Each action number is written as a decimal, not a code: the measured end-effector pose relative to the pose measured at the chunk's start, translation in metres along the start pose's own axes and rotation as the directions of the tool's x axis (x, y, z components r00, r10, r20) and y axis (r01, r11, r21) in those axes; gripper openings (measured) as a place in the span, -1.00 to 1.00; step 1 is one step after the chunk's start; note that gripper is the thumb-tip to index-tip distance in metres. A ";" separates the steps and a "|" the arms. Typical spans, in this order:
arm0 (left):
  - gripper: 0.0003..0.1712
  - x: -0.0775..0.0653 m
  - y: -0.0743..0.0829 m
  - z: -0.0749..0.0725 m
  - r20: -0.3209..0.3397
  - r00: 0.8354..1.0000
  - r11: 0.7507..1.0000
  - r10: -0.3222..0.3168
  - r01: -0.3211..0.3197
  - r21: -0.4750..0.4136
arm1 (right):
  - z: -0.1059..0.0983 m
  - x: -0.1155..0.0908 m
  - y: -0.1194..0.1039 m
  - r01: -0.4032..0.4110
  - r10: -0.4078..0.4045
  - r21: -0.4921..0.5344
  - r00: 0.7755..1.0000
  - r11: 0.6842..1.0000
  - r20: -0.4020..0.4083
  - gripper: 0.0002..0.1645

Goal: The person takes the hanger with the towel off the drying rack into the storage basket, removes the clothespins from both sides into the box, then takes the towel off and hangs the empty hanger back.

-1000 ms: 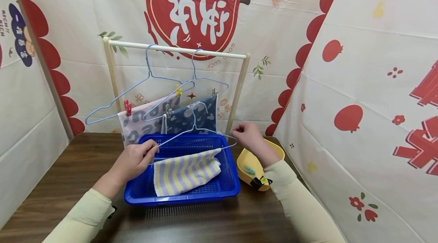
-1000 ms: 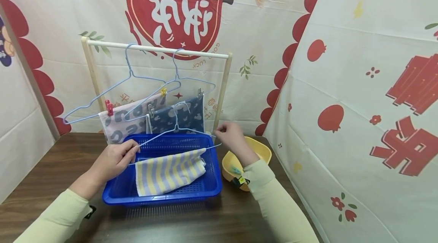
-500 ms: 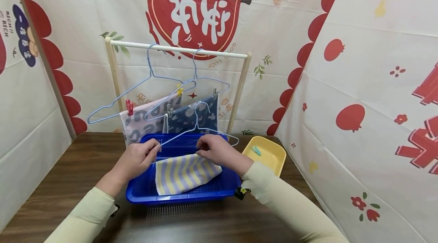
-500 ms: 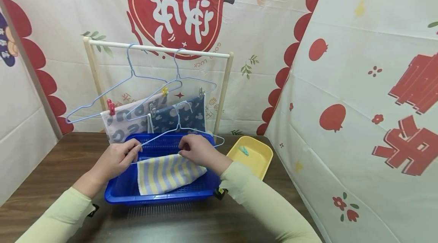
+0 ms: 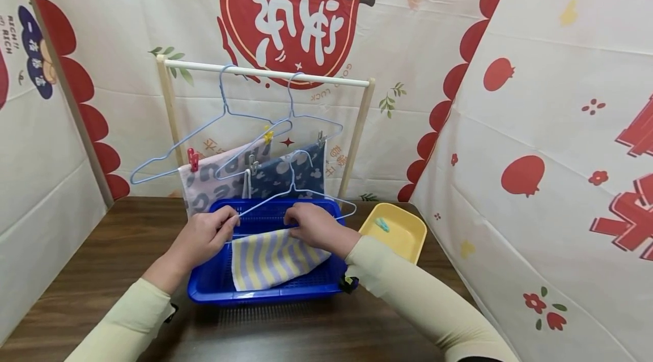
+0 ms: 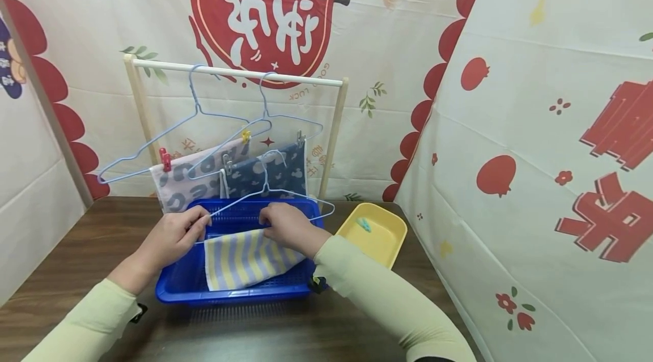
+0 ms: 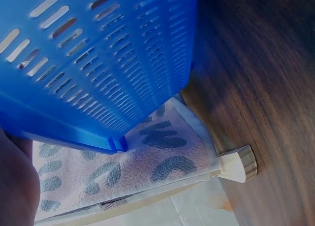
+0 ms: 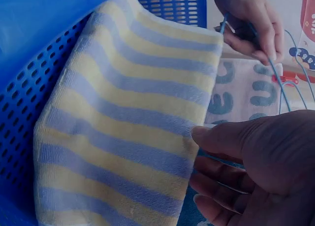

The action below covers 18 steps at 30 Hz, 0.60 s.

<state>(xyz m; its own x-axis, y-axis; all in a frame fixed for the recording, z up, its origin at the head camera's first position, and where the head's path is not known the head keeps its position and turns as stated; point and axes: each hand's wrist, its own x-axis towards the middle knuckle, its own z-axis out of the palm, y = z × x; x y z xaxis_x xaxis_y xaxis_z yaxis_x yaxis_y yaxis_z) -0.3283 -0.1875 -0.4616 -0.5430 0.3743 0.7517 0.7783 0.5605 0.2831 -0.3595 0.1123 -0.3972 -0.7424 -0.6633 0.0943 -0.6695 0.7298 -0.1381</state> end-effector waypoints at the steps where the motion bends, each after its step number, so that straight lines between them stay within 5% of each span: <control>1: -0.79 0.000 0.000 0.000 0.001 1.000 1.000 -0.002 0.002 -0.003 | 0.000 0.000 0.000 -0.002 0.002 -0.005 1.000 1.000 0.001 -0.78; 18: -0.80 0.000 0.002 -0.001 -0.009 1.000 1.000 -0.018 0.018 -0.023 | 0.006 0.002 -0.002 0.033 -0.032 0.041 0.999 0.999 -0.025 -0.94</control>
<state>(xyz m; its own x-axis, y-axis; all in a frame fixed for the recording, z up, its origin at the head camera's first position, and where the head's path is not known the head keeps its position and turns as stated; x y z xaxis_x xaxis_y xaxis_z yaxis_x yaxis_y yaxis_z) -0.3267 -0.1875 -0.4603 -0.5540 0.3576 0.7518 0.7756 0.5498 0.3100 -0.3597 0.1088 -0.4028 -0.7211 -0.6818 0.1235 -0.6921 0.7003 -0.1750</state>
